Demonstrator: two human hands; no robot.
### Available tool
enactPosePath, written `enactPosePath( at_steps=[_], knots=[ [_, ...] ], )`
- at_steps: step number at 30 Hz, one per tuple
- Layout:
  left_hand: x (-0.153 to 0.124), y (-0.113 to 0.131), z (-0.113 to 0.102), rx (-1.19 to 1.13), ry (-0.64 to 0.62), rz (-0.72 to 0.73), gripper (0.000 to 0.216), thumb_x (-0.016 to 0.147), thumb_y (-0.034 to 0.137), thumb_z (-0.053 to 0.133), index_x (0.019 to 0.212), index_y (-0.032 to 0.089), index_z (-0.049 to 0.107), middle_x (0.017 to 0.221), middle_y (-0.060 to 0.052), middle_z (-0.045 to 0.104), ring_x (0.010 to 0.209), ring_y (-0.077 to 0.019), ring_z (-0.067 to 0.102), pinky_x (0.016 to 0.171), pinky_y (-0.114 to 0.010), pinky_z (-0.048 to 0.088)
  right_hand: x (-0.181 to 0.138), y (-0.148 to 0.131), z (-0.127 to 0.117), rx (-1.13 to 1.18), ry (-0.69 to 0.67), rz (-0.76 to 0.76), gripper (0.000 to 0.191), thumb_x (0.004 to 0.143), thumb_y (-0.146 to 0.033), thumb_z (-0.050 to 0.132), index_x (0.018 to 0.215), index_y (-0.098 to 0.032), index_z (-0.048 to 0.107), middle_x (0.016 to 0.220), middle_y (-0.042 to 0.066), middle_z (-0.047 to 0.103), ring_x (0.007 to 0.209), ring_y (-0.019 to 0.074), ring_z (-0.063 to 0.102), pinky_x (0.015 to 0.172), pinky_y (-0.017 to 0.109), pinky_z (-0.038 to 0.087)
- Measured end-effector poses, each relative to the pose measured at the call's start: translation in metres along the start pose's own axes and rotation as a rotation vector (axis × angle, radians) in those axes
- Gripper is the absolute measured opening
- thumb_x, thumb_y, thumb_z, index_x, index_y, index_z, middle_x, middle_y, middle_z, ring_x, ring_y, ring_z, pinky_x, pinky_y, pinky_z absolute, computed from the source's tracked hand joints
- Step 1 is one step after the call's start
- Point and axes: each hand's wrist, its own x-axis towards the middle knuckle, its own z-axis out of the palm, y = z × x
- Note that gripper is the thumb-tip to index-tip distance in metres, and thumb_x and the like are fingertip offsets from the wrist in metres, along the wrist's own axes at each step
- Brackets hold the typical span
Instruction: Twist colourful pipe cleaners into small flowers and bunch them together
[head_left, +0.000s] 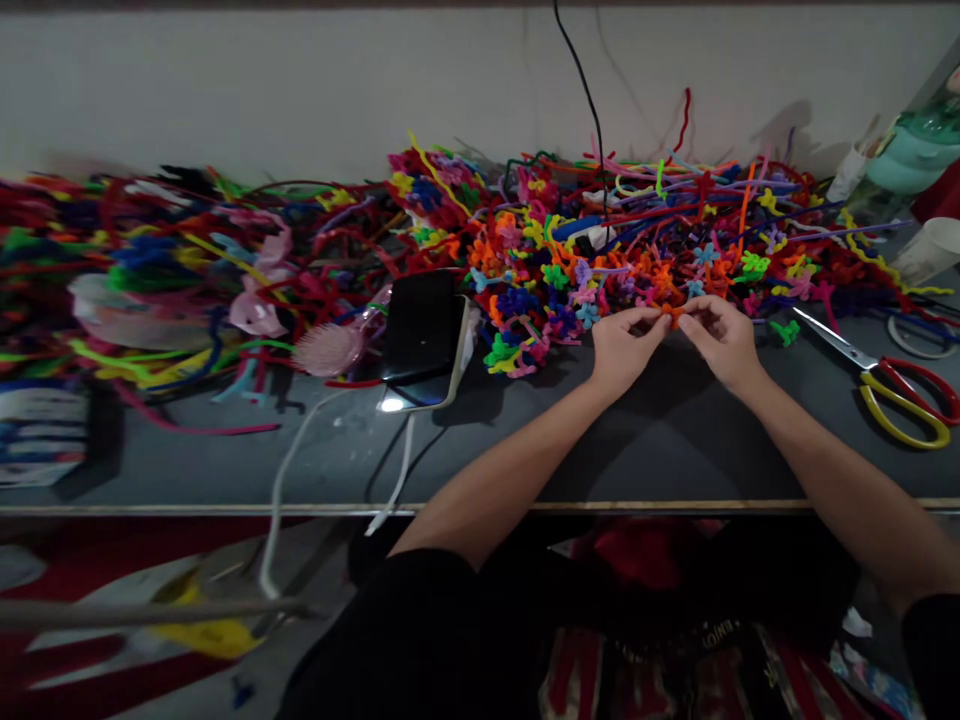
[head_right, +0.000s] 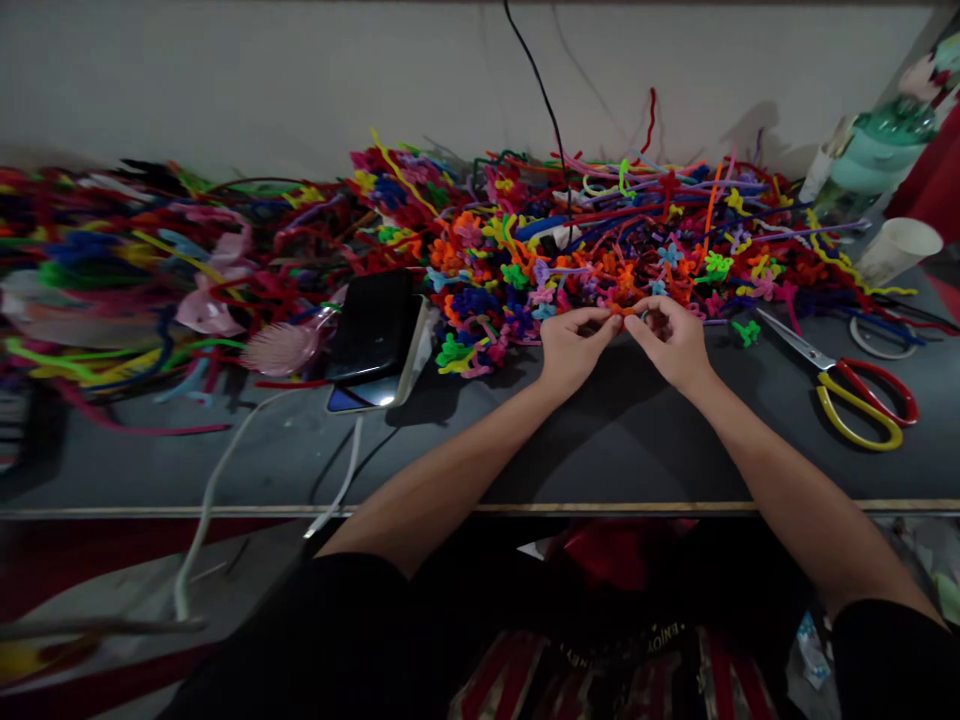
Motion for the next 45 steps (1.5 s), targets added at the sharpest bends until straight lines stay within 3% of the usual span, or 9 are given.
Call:
enactPosePath(
  at_steps=[4, 12, 19, 24, 30, 38, 41, 45],
  knots=[
    [0.002, -0.002, 0.002, -0.104, 0.028, -0.156, 0.013, 0.077, 0.029, 0.073, 0.075, 0.016, 0.075, 0.072, -0.003, 0.074, 0.061, -0.0118, 0.063, 0.062, -0.024, 0.051, -0.005, -0.005, 0.006, -0.120, 0.084, -0.010, 0.024, 0.077, -0.041, 0.072, 0.081, -0.018, 0.070, 0.062, -0.001, 0.059, 0.053, 0.0093, 0.049, 0.051, 0.024, 0.040],
    [-0.002, 0.003, 0.004, -0.096, -0.014, -0.171, 0.010, 0.078, 0.025, 0.073, 0.079, 0.016, 0.076, 0.076, -0.003, 0.075, 0.065, -0.0124, 0.067, 0.065, -0.024, 0.053, -0.007, -0.010, 0.009, -0.152, 0.195, -0.005, 0.024, 0.077, -0.040, 0.069, 0.080, -0.017, 0.075, 0.068, 0.003, 0.071, 0.057, 0.0129, 0.060, 0.055, 0.027, 0.048],
    [0.000, 0.004, 0.003, -0.176, -0.046, -0.292, 0.016, 0.081, 0.031, 0.072, 0.083, 0.016, 0.077, 0.068, -0.003, 0.073, 0.061, -0.0144, 0.068, 0.047, -0.021, 0.049, -0.006, -0.012, 0.008, -0.147, 0.191, -0.007, 0.028, 0.077, -0.043, 0.072, 0.086, -0.017, 0.076, 0.072, 0.004, 0.072, 0.060, 0.0144, 0.061, 0.059, 0.029, 0.050],
    [0.002, -0.002, 0.003, -0.152, -0.040, -0.256, 0.016, 0.081, 0.032, 0.073, 0.081, 0.016, 0.078, 0.066, -0.003, 0.073, 0.055, -0.0125, 0.064, 0.046, -0.022, 0.048, -0.006, -0.009, 0.007, -0.196, 0.187, -0.044, 0.025, 0.083, -0.040, 0.066, 0.081, -0.017, 0.076, 0.074, 0.005, 0.074, 0.062, 0.0152, 0.063, 0.061, 0.030, 0.050],
    [0.003, -0.006, 0.003, -0.160, -0.045, -0.157, 0.016, 0.081, 0.027, 0.072, 0.092, 0.017, 0.076, 0.084, -0.005, 0.077, 0.069, -0.0139, 0.069, 0.063, -0.025, 0.056, -0.004, -0.005, 0.006, -0.299, 0.184, -0.134, 0.019, 0.084, -0.033, 0.063, 0.079, -0.018, 0.073, 0.075, 0.005, 0.073, 0.062, 0.0153, 0.063, 0.062, 0.030, 0.051],
    [0.003, -0.007, 0.000, -0.063, -0.049, -0.063, 0.013, 0.080, 0.029, 0.068, 0.078, 0.016, 0.072, 0.075, -0.004, 0.074, 0.065, -0.0130, 0.066, 0.065, -0.025, 0.054, -0.006, -0.008, 0.009, -0.263, 0.120, -0.201, 0.016, 0.084, -0.030, 0.060, 0.078, -0.018, 0.068, 0.071, 0.003, 0.068, 0.060, 0.0126, 0.058, 0.059, 0.027, 0.047],
    [0.003, -0.008, 0.000, -0.068, -0.047, -0.066, 0.015, 0.078, 0.031, 0.069, 0.077, 0.016, 0.072, 0.074, -0.004, 0.074, 0.064, -0.0132, 0.066, 0.063, -0.024, 0.054, -0.006, -0.006, 0.010, -0.185, 0.092, -0.143, 0.017, 0.084, -0.032, 0.059, 0.077, -0.018, 0.066, 0.071, 0.003, 0.065, 0.059, 0.0116, 0.055, 0.057, 0.026, 0.045],
    [0.001, -0.008, 0.001, -0.126, -0.067, -0.091, 0.016, 0.074, 0.032, 0.071, 0.074, 0.016, 0.072, 0.072, -0.004, 0.073, 0.062, -0.0132, 0.065, 0.062, -0.025, 0.054, -0.002, 0.000, 0.008, 0.109, -0.006, 0.051, 0.026, 0.080, -0.044, 0.064, 0.078, -0.019, 0.063, 0.065, -0.001, 0.059, 0.052, 0.0088, 0.048, 0.048, 0.023, 0.038]
  ],
)
